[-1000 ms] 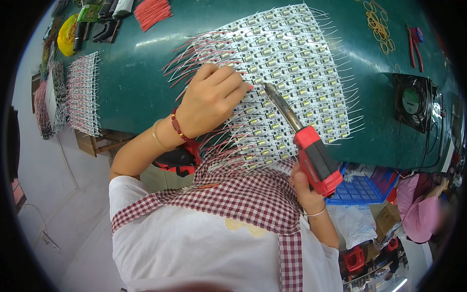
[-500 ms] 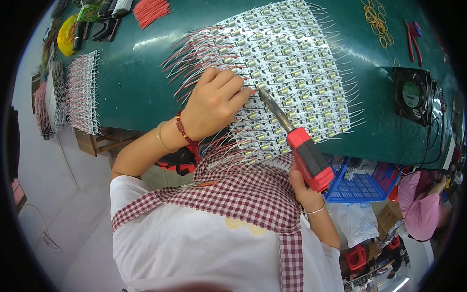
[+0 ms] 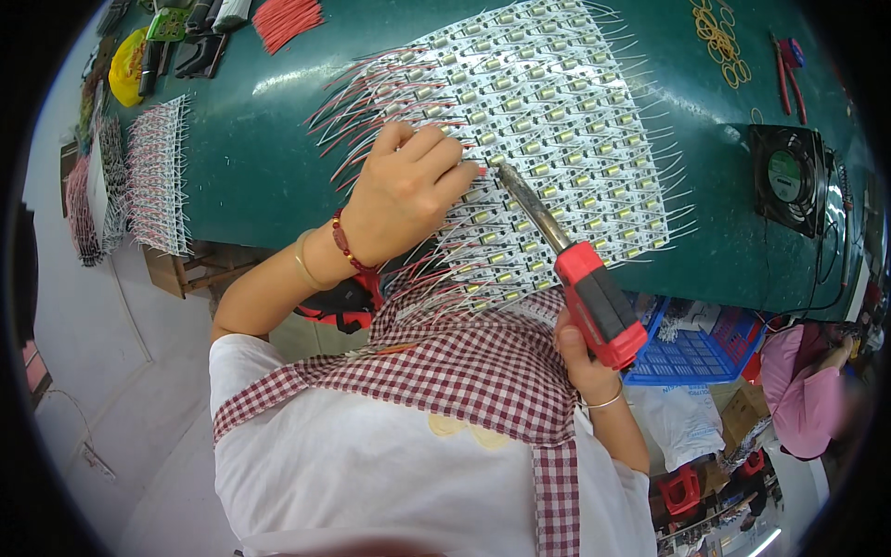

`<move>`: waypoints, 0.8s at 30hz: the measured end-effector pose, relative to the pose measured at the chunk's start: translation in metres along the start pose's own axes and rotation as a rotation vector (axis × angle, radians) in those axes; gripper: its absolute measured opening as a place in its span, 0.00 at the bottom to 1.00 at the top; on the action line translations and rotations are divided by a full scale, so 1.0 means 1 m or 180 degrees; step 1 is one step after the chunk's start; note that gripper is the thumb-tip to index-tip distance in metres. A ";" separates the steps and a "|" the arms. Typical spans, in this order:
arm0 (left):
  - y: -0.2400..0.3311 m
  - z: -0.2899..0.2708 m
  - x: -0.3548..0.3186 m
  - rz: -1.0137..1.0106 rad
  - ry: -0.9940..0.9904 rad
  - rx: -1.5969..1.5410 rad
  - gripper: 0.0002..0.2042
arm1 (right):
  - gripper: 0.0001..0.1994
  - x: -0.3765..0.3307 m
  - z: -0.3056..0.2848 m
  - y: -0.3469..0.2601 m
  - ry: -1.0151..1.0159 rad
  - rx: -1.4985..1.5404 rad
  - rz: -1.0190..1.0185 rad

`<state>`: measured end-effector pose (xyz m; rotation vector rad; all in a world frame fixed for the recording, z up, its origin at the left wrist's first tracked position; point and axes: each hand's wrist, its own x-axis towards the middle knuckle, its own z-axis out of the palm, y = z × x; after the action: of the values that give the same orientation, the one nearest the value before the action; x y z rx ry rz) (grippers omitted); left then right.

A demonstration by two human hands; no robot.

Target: The person assembles an LED grid by soldering wires and electronic components together with a handheld soldering iron.

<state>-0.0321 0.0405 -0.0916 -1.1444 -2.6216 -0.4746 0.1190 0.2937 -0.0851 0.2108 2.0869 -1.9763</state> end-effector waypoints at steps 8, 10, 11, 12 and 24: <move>-0.001 -0.005 -0.003 0.0010 0.0037 0.0085 0.06 | 0.27 -0.005 -0.003 0.001 0.0035 0.0118 -0.0035; 0.004 -0.012 -0.002 0.0136 0.0464 0.0287 0.08 | 0.27 -0.008 -0.005 0.001 -0.0006 0.0265 -0.0030; 0.007 -0.013 -0.002 0.0135 0.0464 0.0280 0.08 | 0.27 -0.010 -0.006 0.001 -0.0004 0.0262 -0.0024; 0.010 -0.014 -0.003 0.0182 0.0479 0.0221 0.08 | 0.27 -0.012 -0.006 0.002 0.0025 0.0255 -0.0008; 0.014 0.004 -0.009 0.0126 0.0166 -0.0054 0.06 | 0.24 -0.025 -0.014 0.029 -0.0164 -0.0348 0.0107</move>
<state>-0.0161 0.0458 -0.0957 -1.1707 -2.5505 -0.5127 0.1500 0.3111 -0.1049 0.1708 2.1371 -1.8229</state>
